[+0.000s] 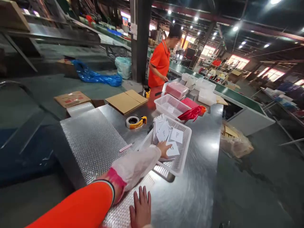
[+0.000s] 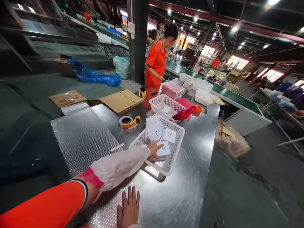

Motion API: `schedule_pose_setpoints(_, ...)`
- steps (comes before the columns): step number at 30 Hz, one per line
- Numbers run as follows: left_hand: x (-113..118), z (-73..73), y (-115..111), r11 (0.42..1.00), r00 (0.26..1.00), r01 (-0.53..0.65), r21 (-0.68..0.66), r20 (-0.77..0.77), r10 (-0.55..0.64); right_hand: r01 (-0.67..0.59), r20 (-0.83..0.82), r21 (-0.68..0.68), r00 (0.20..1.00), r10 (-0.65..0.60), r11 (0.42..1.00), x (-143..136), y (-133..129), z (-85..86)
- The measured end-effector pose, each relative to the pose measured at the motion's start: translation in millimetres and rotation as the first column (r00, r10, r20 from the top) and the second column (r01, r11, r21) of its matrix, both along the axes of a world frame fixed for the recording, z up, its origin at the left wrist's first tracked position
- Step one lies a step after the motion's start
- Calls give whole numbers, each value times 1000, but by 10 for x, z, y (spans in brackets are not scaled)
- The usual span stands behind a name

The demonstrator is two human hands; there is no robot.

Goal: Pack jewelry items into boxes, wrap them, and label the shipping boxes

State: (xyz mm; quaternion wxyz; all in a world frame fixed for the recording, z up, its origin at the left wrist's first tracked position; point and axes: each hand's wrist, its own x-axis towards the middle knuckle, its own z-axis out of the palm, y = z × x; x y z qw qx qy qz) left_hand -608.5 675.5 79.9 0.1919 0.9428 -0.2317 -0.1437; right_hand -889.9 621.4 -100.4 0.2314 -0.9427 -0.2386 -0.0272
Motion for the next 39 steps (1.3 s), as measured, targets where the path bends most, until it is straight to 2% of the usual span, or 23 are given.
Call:
schedule_pose_setpoints(1,-1,28,19,1000,1000,-16,2,-12,16,-14,-35,-1,999,14,1000,14,-16,33)
schedule_pose_setpoints(3,-127,80,226,993,995,-79,-88,50,83,-58,-102,-14,993,56,998,58,-71,94)
schedule_pose_setpoints(5,-440,98,599,951,961,-169,-260,170,218,-118,-153,-35,982,112,992,128,-147,152)
schedule_pose_setpoints(7,-923,33,1033,884,893,-253,-392,256,369,-223,-199,-61,958,207,973,223,-225,227)
schedule_pose_setpoints(10,-1762,-271,1570,812,792,-487,-323,230,566,-387,-241,-125,905,351,913,406,-291,400)
schedule_pose_setpoints(12,-2218,-539,1773,783,762,-582,-219,191,619,-468,-247,-204,874,418,860,535,-275,538)
schedule_pose_setpoints(15,-2574,-838,1874,762,748,-639,-104,144,648,-574,-257,-330,818,514,749,698,-179,700)
schedule_pose_setpoints(17,-2614,-930,1871,753,742,-652,-87,133,658,-629,-275,-383,777,567,677,773,-107,753)
schedule_pose_setpoints(19,-2563,-969,1854,752,739,-652,-101,139,659,-663,-293,-407,746,598,628,823,-56,766)
schedule_pose_setpoints(24,-2377,-1032,1869,751,749,-654,-88,64,660,-706,-316,-416,703,637,573,915,-1,738)
schedule_pose_setpoints(28,-2367,-1003,1962,767,768,-640,-42,14,641,-729,-315,-427,675,667,535,1003,44,750)
schedule_pose_setpoints(30,-2427,-907,1980,727,724,-682,-81,61,687,-737,-295,-428,661,690,523,1056,86,804)
schedule_pose_setpoints(32,-2514,-749,1939,687,681,-710,-154,97,726,-742,-282,-430,651,704,514,1125,162,910)
schedule_pose_setpoints(33,-2558,-655,1895,686,682,-704,-183,93,725,-741,-280,-436,651,706,510,1168,220,983)
schedule_pose_setpoints(35,-2628,-462,1778,721,729,-665,-195,42,683,-740,-276,-448,648,710,501,1275,383,1164)
schedule_pose_setpoints(37,-2644,-306,1670,765,775,-630,-134,-52,630,-742,-267,-462,639,722,486,1404,601,1364)
schedule_pose_setpoints(39,-2587,-220,1631,774,772,-631,-47,-137,621,-752,-271,-480,617,739,452,1538,835,1543)
